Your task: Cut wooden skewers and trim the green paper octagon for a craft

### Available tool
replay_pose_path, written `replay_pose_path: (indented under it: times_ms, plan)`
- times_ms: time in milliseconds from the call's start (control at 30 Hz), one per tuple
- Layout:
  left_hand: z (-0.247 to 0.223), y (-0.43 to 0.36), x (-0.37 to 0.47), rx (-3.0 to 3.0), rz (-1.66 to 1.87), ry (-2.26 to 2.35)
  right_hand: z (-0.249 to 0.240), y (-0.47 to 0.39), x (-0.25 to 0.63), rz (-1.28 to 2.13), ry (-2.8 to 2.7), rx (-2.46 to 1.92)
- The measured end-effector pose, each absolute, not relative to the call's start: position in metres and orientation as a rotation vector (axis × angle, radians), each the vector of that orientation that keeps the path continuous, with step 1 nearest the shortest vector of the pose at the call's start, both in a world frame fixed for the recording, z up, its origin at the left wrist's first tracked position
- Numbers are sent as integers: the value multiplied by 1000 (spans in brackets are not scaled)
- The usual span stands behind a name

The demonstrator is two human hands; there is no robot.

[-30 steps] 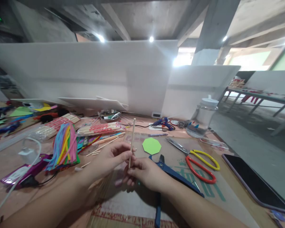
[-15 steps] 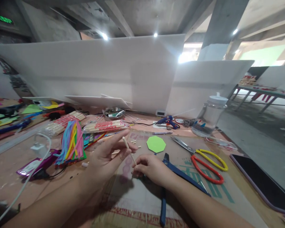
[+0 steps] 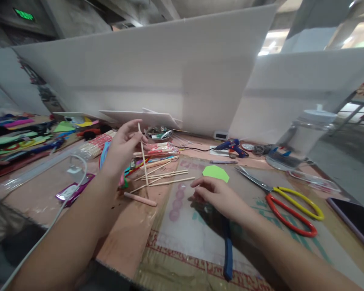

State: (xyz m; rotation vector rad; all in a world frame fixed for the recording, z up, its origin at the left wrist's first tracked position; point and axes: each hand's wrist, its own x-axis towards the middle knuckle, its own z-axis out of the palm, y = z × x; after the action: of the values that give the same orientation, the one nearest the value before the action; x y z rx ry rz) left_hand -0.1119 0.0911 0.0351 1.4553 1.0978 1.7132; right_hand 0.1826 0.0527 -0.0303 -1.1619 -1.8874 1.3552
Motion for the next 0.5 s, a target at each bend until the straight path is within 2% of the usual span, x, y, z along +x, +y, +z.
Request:
replay_pose_path:
  times_ms: [167, 367, 500]
  plan:
    - [23, 116, -142, 1370, 1731, 1254, -19, 64, 161, 1014, -2233, -1250]
    - [29, 111, -147, 1323, 1769, 1251, -13, 97, 110, 381, -2634, -1245]
    - [34, 109, -155, 1285, 1786, 1238, -13, 134, 79, 247, -2638, -1235]
